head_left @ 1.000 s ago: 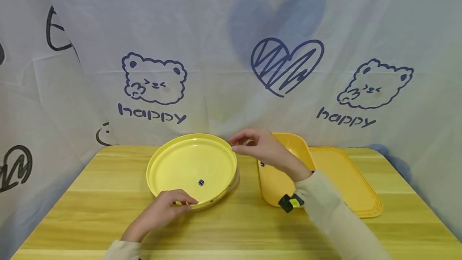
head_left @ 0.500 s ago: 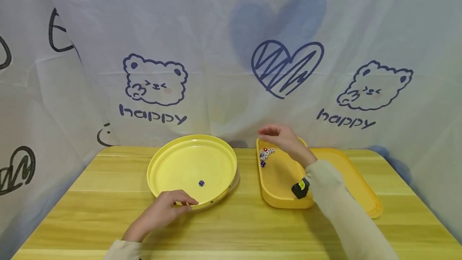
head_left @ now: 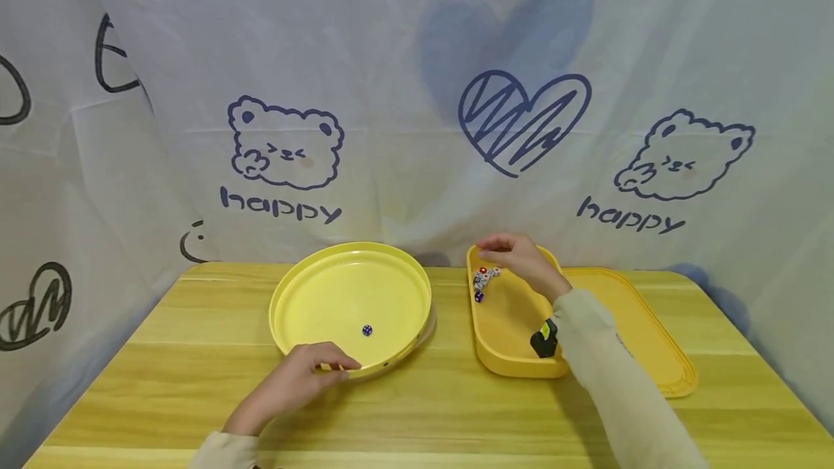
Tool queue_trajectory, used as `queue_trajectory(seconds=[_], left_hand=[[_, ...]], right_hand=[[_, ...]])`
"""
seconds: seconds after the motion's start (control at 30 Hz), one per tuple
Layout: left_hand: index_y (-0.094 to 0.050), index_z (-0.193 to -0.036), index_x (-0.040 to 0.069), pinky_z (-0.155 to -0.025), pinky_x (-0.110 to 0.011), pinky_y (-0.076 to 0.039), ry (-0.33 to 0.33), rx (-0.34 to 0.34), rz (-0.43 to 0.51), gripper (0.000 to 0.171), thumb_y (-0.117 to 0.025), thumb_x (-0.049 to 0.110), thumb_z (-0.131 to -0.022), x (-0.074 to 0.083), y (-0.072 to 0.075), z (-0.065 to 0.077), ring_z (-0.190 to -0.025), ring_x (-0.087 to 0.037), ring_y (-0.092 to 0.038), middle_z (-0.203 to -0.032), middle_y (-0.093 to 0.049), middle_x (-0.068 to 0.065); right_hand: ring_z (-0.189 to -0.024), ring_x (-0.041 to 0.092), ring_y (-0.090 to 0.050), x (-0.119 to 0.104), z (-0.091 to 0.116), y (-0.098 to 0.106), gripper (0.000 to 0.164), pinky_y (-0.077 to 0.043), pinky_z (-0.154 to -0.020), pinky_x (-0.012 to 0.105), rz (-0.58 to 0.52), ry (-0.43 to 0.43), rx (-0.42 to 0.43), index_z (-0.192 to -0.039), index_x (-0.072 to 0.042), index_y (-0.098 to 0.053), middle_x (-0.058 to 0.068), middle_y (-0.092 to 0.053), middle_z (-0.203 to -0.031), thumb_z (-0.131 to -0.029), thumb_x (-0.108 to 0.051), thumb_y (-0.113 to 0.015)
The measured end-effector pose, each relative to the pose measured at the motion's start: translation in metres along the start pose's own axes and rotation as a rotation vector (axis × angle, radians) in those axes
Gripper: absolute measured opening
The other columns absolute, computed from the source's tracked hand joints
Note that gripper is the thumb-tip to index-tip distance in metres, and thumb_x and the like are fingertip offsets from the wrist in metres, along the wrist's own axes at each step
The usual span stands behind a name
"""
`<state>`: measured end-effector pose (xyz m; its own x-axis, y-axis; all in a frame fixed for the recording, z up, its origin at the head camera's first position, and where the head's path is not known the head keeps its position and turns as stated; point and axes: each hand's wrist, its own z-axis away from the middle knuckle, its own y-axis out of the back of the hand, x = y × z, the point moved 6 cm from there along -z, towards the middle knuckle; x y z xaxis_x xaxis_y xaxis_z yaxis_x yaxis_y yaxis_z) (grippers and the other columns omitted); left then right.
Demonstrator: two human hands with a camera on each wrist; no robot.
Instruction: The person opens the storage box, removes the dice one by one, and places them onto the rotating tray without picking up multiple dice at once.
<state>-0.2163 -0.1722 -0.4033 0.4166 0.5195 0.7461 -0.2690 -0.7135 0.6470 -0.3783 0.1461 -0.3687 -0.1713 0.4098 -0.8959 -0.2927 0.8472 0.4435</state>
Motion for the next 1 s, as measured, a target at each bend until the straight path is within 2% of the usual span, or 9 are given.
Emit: queue_trajectory(seconds=[0.17,0.27,0.43,0.63,0.77,0.9,1.0], left_hand=[[-0.075,-0.101,0.011,-0.066,-0.026,-0.046,-0.003,-0.005,-0.001,0.013,-0.068,0.010,-0.090,0.000,0.000,-0.001,-0.082,-0.007,-0.058,-0.092,-0.069,0.001],[-0.075,-0.101,0.011,-0.066,-0.026,-0.046,-0.006,-0.006,-0.006,0.013,-0.068,0.010,-0.090,0.001,0.000,-0.001,-0.082,-0.007,-0.058,-0.092,-0.069,0.001],[-0.075,-0.100,0.010,-0.065,-0.025,-0.045,-0.011,0.001,-0.007,0.013,-0.069,0.009,-0.089,0.001,0.001,-0.001,-0.081,-0.006,-0.057,-0.091,-0.068,0.002],[-0.075,-0.100,0.010,-0.066,-0.025,-0.046,-0.015,0.009,-0.007,0.013,-0.068,0.007,-0.089,0.000,0.002,0.000,-0.081,-0.006,-0.057,-0.090,-0.068,0.003],[-0.075,-0.099,0.009,-0.066,-0.025,-0.046,-0.024,0.016,-0.018,0.014,-0.068,0.005,-0.089,0.000,0.001,0.000,-0.081,-0.006,-0.057,-0.090,-0.068,0.006],[-0.075,-0.099,0.008,-0.066,-0.025,-0.046,-0.036,0.017,-0.018,0.014,-0.068,0.005,-0.088,0.000,0.000,0.001,-0.081,-0.006,-0.058,-0.090,-0.068,0.005],[-0.075,-0.100,0.008,-0.066,-0.025,-0.047,-0.042,0.014,-0.016,0.014,-0.068,0.005,-0.089,0.000,-0.001,0.001,-0.081,-0.006,-0.058,-0.091,-0.069,0.003]], right_hand=[[-0.102,0.027,-0.057,0.013,-0.002,-0.002,0.032,-0.044,-0.095,0.045,0.052,-0.011,-0.008,-0.119,0.006,-0.062,0.016,-0.064,-0.114,-0.094,-0.013,-0.064],[-0.099,0.023,-0.058,0.021,-0.004,-0.004,0.031,-0.046,-0.092,0.040,0.074,-0.023,-0.009,-0.118,0.004,-0.064,0.012,-0.065,-0.110,-0.092,-0.013,-0.066],[-0.092,0.019,-0.059,0.032,-0.006,-0.004,0.030,-0.046,-0.086,0.035,0.062,-0.045,0.010,-0.115,0.005,-0.064,0.011,-0.067,-0.107,-0.091,-0.012,-0.067],[-0.091,0.028,-0.059,0.043,-0.009,-0.004,0.028,-0.048,-0.081,0.043,0.058,-0.035,-0.019,-0.114,0.008,-0.065,0.016,-0.068,-0.107,-0.091,-0.009,-0.067],[-0.086,0.032,-0.058,0.052,-0.011,-0.008,0.025,-0.050,-0.074,0.039,0.071,-0.070,-0.070,-0.111,0.005,-0.069,0.013,-0.070,-0.103,-0.090,-0.010,-0.068],[-0.078,0.024,-0.059,0.058,-0.013,-0.012,0.022,-0.048,-0.066,0.031,0.080,-0.081,-0.106,-0.107,0.005,-0.070,0.010,-0.071,-0.098,-0.088,-0.007,-0.069],[-0.076,0.016,-0.057,0.063,-0.014,-0.013,0.019,-0.045,-0.065,0.027,0.113,-0.097,-0.124,-0.104,0.005,-0.071,0.006,-0.071,-0.093,-0.087,-0.004,-0.069]])
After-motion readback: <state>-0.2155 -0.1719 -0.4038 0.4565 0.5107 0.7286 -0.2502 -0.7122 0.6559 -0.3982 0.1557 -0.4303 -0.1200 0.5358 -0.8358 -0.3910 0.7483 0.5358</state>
